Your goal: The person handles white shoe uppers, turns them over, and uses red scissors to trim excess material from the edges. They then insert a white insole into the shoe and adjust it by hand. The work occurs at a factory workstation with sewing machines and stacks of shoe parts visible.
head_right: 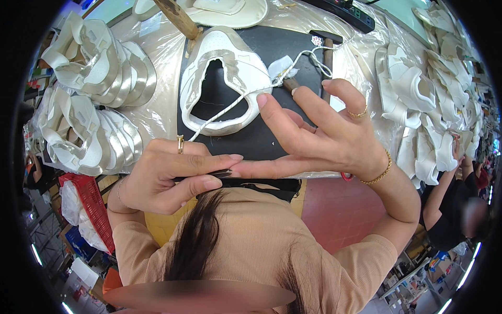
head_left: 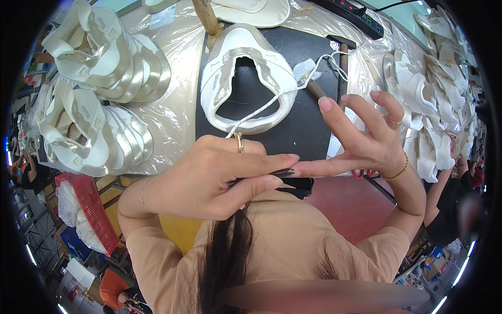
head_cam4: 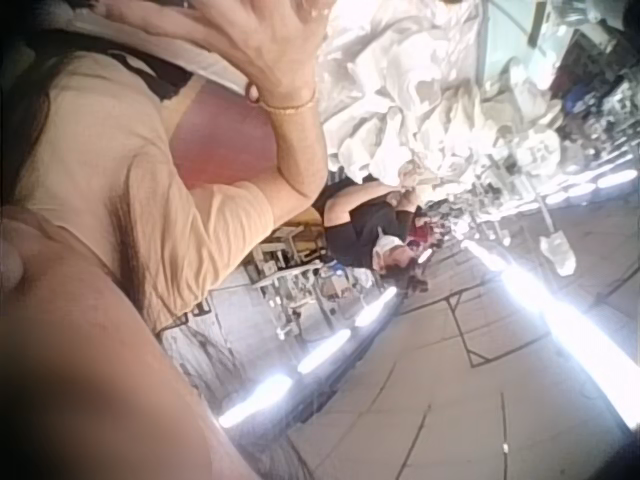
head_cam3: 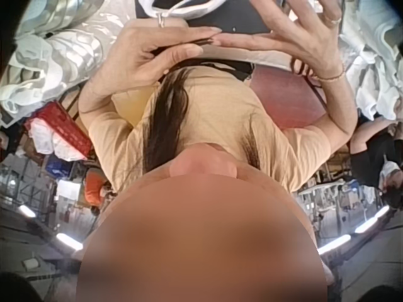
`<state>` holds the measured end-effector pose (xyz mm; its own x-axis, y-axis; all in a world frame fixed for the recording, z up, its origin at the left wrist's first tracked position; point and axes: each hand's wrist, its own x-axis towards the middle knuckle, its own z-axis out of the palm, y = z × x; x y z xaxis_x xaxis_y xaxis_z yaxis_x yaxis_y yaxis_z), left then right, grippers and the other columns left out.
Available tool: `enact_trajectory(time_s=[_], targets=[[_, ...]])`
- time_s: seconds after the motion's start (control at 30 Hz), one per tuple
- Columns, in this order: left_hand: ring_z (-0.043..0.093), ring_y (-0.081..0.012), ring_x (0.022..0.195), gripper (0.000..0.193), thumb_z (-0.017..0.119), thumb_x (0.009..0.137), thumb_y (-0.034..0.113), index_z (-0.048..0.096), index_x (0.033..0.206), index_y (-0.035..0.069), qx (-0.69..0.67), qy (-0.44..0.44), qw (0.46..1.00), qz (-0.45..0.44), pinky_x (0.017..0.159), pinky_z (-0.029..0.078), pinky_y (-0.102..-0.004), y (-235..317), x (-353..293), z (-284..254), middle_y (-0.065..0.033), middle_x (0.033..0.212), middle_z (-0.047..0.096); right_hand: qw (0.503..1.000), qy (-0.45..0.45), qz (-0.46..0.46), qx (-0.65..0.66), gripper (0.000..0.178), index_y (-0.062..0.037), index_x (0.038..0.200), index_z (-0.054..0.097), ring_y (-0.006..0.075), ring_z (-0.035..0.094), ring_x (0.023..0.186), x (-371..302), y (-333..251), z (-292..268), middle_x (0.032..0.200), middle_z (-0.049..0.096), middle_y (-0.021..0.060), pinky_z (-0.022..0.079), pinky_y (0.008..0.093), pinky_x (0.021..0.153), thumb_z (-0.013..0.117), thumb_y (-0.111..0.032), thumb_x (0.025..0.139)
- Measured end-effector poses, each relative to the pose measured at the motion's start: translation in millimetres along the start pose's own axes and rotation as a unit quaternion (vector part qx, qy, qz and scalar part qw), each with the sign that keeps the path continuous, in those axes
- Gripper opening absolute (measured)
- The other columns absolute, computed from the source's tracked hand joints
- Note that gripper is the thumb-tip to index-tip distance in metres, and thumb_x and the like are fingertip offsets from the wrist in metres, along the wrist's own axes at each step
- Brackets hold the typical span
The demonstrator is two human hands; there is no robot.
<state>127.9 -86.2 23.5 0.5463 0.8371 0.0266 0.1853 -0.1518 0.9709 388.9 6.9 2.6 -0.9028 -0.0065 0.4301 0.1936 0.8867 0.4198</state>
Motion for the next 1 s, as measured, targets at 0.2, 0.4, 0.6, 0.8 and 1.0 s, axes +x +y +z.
enact_trajectory(time_s=[0.2,0.4,0.6,0.8,1.0], targets=[[0.056,-0.0213,0.052,0.026,0.063,0.088,0.006,0.066,0.111,-0.004,-0.009,0.007,1.000,-0.010,0.050,0.044,-0.0318,-1,0,2,-0.0112,0.064,0.057,1.000,-0.002,0.014,0.012,0.065,-0.0613,0.135,0.035,0.0203,0.057,0.087,-2,-3,0,0.125,0.054,0.0035,0.038,0.0440,0.086,0.059,-0.075,0.075],[0.057,-0.0210,0.051,0.023,0.063,0.088,0.006,0.068,0.108,-0.004,-0.001,0.006,1.000,-0.016,0.050,0.044,-0.0314,-2,0,3,-0.0112,0.063,0.057,1.000,-0.008,0.021,0.015,0.065,-0.0618,0.134,0.036,0.0204,0.057,0.089,-3,-6,1,0.125,0.053,0.0028,0.037,0.0442,0.087,0.060,-0.074,0.075],[0.057,-0.0215,0.051,0.023,0.063,0.088,0.005,0.068,0.108,-0.005,-0.005,0.001,1.000,-0.031,0.050,0.044,-0.0314,0,0,3,-0.0122,0.063,0.058,1.000,-0.006,0.019,0.008,0.063,-0.0607,0.134,0.036,0.0207,0.057,0.090,-6,-7,2,0.125,0.054,0.0013,0.037,0.0443,0.086,0.059,-0.073,0.076],[0.057,-0.0223,0.052,0.028,0.063,0.088,0.007,0.066,0.113,-0.004,0.015,-0.015,0.999,-0.044,0.051,0.044,-0.0314,3,0,0,-0.0121,0.065,0.058,1.000,-0.010,0.025,0.012,0.064,-0.0596,0.134,0.037,0.0207,0.056,0.091,-7,-9,2,0.124,0.054,0.0006,0.037,0.0443,0.086,0.060,-0.074,0.075],[0.056,-0.0196,0.057,0.029,0.066,0.087,0.010,0.065,0.114,-0.001,0.010,-0.006,0.998,-0.069,0.054,0.044,-0.0301,8,0,-7,-0.0106,0.071,0.060,1.000,-0.008,0.026,0.013,0.068,-0.0542,0.135,0.039,0.0205,0.056,0.090,-7,-8,2,0.123,0.054,-0.0002,0.037,0.0440,0.085,0.061,-0.075,0.073]])
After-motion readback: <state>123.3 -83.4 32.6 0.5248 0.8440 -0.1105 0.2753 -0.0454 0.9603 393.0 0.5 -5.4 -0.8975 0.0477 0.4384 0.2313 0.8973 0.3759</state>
